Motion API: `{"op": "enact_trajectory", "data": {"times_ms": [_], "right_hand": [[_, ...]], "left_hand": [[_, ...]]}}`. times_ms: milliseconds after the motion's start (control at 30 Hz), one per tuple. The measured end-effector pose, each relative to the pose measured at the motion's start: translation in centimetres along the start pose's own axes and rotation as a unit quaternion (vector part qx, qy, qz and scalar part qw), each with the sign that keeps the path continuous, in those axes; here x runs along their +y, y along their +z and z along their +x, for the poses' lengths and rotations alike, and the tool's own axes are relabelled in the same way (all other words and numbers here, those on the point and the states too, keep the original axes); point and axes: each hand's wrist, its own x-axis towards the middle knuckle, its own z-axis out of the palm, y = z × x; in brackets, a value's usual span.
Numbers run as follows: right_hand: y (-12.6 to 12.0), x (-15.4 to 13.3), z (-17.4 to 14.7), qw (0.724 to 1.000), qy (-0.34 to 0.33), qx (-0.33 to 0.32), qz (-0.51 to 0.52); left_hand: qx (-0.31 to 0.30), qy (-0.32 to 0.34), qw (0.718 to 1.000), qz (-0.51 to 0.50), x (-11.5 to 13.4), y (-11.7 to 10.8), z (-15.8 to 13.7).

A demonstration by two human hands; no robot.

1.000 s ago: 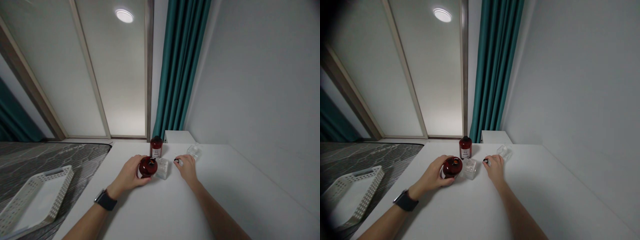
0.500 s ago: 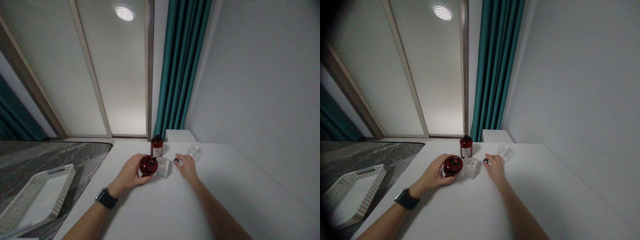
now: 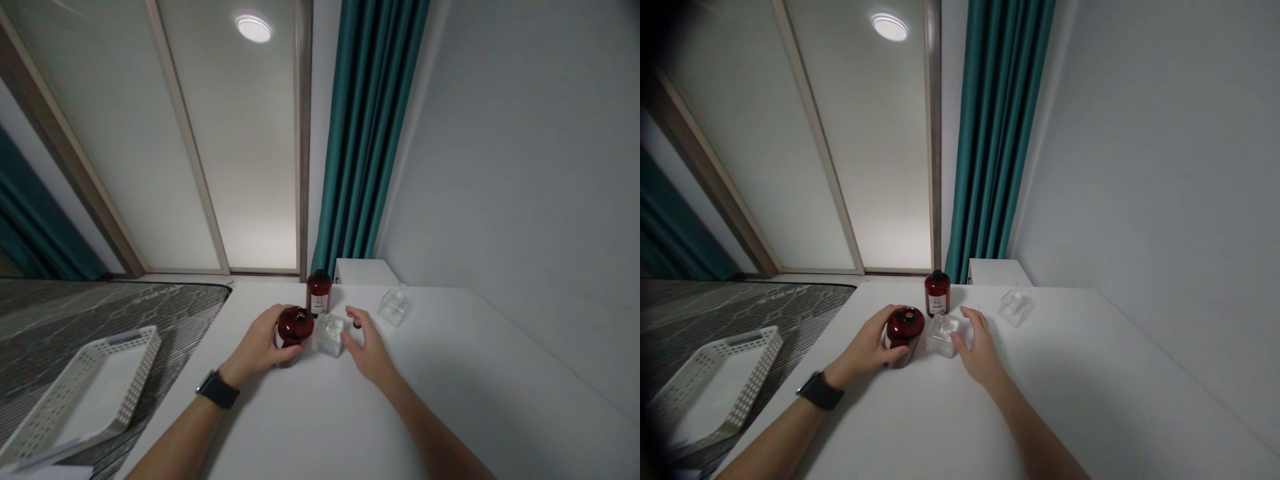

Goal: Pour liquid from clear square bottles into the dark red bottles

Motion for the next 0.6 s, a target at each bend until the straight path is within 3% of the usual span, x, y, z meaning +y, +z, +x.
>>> {"op": "enact_trajectory", "data": {"times_ms": [233, 400, 600], "right_hand": [[2.3, 0.0, -0.6, 0.992, 0.074, -0.075, 0.073], [2.1, 0.4, -0.3, 0.981, 0.117, -0.095, 0.124], [1.8, 1.0, 0.2, 0.974, 0.118, -0.123, 0.151]], "left_hand": [[0.029, -0.038, 0.999, -0.017, -1.0, 0.2, -0.3], [0.028, -0.049, 0.998, -0.019, -1.2, 0.1, -0.5], [0.006, -0.042, 0.998, -0.049, -0.7, 0.1, -0.6]]}}
